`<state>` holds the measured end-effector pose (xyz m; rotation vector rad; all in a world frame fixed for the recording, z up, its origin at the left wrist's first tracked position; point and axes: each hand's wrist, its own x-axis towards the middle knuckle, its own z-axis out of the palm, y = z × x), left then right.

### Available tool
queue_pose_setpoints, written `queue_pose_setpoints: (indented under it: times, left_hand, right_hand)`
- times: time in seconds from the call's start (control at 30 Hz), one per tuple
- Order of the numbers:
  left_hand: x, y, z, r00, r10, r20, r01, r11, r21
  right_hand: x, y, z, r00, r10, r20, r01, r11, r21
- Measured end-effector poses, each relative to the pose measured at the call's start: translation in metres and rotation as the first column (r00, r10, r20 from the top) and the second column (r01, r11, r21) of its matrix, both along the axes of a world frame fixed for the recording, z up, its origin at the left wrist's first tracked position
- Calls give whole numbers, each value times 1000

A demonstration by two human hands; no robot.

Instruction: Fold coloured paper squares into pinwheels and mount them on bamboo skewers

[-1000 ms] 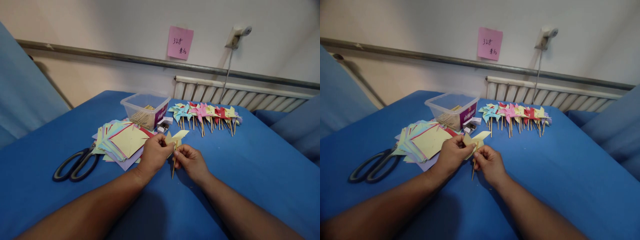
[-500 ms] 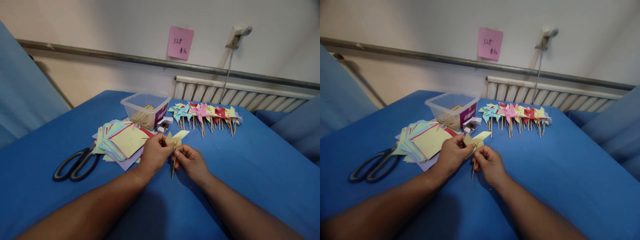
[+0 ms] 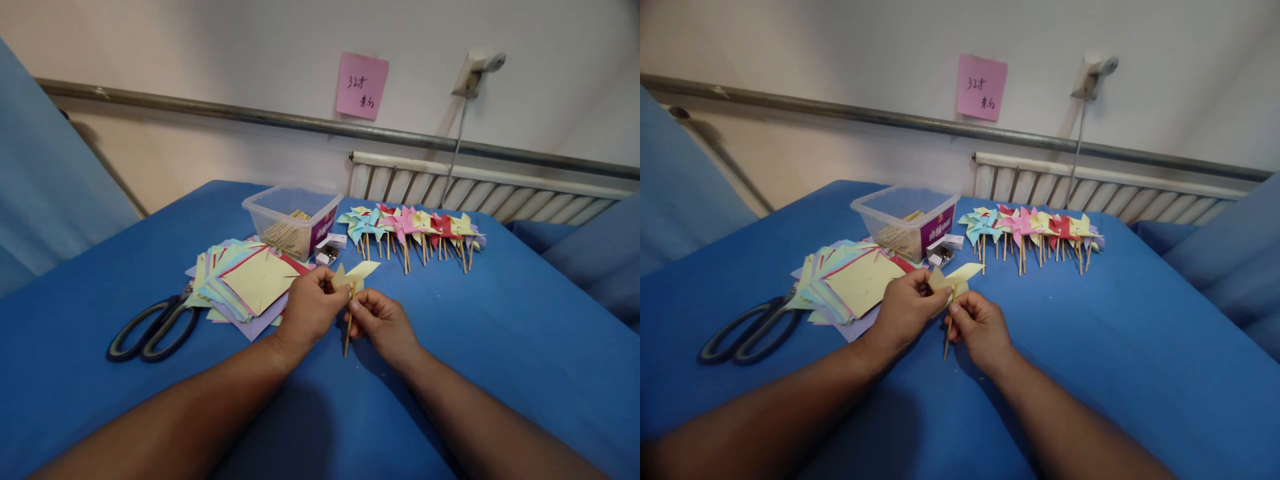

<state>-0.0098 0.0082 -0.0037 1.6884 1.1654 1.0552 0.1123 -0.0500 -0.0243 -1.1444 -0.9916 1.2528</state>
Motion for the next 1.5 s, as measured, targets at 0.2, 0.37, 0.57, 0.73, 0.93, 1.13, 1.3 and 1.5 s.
queue_pose_setpoints:
  times: [0.2, 0.37, 0.57, 0.73, 0.93, 1.13, 1.3, 1.5]
  left_hand:
    - [0, -1, 3, 1000, 3, -3, -3, 1000, -5]
    - [0, -1, 2, 1000, 7, -9, -7, 1000, -9]
    - [0, -2, 2, 1000, 8, 3, -8, 1000, -9]
    - [0, -2, 3, 1000, 10, 28, -9, 999, -32]
    - [1, -2, 4, 999, 17, 36, -16, 999, -34]
    - [1, -3, 4, 1000, 18, 24, -17, 999, -35]
    - [0, -2, 4, 999, 16, 36, -14, 999, -41]
    - [0, -3, 3, 999, 18, 29, -17, 999, -38]
  right_hand:
    - [-1, 0, 2, 1000, -12, 1, 12, 1000, 1]
    - [-2, -1, 3, 1000, -19, -15, 19, 1000, -2]
    - [-3, -1, 2, 999, -29, -33, 29, 999, -14]
    - [-3, -1, 3, 999, -35, -41, 35, 999, -14]
    - [-3, -2, 4, 999, -37, -34, 37, 999, -17]
    - [-3, -1, 3, 999, -39, -22, 38, 999, -16]
    - [-3, -1, 3, 999, -42, -27, 42, 999, -11]
    - [-3, -1, 3, 999, -43, -18, 43, 999, -14]
